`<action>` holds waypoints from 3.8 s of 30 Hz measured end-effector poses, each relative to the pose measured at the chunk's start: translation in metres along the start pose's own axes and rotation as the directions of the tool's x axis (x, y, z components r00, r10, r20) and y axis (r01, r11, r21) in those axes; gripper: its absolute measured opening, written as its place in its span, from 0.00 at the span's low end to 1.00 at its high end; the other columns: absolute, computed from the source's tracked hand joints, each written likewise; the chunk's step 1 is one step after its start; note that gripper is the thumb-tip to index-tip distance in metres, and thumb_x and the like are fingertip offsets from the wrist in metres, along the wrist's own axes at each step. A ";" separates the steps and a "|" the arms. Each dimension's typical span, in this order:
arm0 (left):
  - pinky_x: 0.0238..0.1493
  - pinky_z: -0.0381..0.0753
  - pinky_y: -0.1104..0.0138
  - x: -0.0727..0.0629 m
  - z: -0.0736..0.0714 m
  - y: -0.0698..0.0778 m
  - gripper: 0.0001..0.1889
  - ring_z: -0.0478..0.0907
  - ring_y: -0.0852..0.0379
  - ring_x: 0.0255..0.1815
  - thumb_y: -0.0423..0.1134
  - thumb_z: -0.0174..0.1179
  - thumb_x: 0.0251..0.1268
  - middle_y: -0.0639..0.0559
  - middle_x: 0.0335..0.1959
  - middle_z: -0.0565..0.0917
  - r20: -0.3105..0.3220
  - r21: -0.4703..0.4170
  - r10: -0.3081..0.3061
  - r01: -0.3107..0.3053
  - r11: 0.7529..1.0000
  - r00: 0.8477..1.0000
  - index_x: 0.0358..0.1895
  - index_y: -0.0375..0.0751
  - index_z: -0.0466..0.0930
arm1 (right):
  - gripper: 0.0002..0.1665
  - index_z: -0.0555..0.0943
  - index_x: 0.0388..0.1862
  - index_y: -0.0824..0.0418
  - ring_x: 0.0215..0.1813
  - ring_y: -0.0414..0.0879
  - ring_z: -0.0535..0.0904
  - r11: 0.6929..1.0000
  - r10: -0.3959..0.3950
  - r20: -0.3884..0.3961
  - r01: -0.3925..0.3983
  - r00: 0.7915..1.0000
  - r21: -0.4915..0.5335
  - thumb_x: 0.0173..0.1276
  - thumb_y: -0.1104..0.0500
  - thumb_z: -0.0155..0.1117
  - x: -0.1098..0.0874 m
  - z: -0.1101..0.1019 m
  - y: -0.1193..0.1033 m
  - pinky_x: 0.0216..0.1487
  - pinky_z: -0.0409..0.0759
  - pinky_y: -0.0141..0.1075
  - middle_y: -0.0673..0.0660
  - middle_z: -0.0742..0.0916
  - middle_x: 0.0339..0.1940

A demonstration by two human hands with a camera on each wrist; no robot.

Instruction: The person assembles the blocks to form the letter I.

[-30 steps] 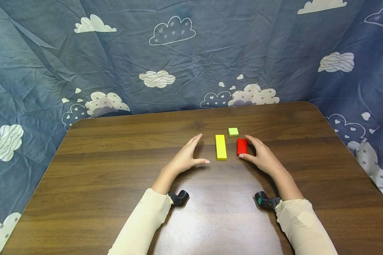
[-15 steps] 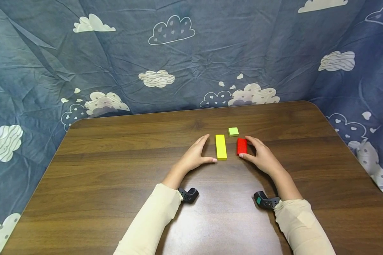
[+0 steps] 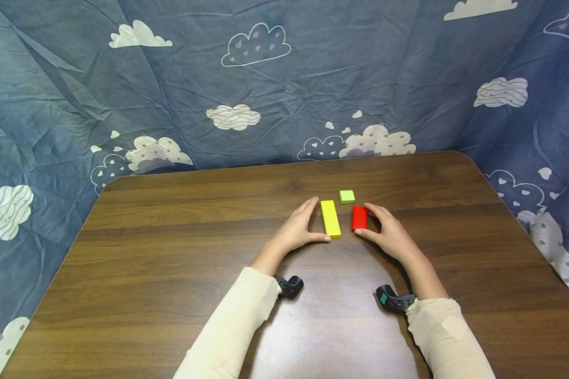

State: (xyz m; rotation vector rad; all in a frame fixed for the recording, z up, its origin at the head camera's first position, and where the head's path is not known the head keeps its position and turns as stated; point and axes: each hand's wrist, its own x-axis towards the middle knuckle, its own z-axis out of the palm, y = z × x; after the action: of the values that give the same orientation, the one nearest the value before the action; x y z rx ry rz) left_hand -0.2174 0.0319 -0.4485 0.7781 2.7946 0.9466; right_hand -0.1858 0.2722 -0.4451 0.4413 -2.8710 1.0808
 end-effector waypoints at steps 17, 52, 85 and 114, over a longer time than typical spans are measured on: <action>0.63 0.52 0.71 0.006 -0.001 0.004 0.51 0.56 0.56 0.66 0.55 0.70 0.39 0.47 0.66 0.61 0.025 0.002 0.020 -0.020 1.000 0.999 0.68 0.39 0.53 | 0.41 0.63 0.62 0.69 0.59 0.67 0.62 1.000 -0.002 0.003 0.002 1.000 0.006 0.56 0.53 0.67 0.000 0.001 0.001 0.55 0.59 0.60 0.71 0.68 0.59; 0.64 0.51 0.68 -0.050 -0.071 -0.009 0.52 0.53 0.57 0.67 0.51 0.71 0.41 0.49 0.68 0.57 -0.032 -0.006 0.187 -0.187 0.982 0.982 0.69 0.39 0.49 | 0.38 0.65 0.61 0.70 0.58 0.66 0.63 0.999 -0.030 -0.027 0.031 0.999 0.010 0.55 0.55 0.68 -0.002 0.001 0.003 0.53 0.60 0.60 0.71 0.69 0.57; 0.64 0.54 0.65 -0.091 -0.058 -0.056 0.47 0.55 0.55 0.66 0.51 0.69 0.43 0.47 0.68 0.58 0.052 -0.021 0.091 -0.090 0.996 0.994 0.67 0.37 0.55 | 0.38 0.64 0.61 0.71 0.58 0.67 0.62 0.999 -0.040 -0.024 0.041 0.999 0.022 0.55 0.56 0.68 -0.001 0.004 0.003 0.54 0.59 0.60 0.72 0.69 0.57; 0.63 0.56 0.60 -0.090 -0.054 -0.061 0.37 0.52 0.51 0.67 0.50 0.59 0.58 0.47 0.69 0.55 0.058 -0.042 0.103 -0.101 0.994 0.993 0.67 0.39 0.56 | 0.39 0.69 0.56 0.68 0.51 0.59 0.70 0.996 -0.080 -0.134 0.084 0.988 0.020 0.46 0.59 0.74 0.001 0.002 -0.011 0.48 0.66 0.51 0.64 0.73 0.51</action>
State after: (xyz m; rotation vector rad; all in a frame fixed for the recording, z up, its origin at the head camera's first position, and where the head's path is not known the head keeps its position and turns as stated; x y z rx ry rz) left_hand -0.1793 -0.0832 -0.4483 0.9357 2.6996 0.9725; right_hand -0.1834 0.2624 -0.4394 0.4648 -2.7013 1.0913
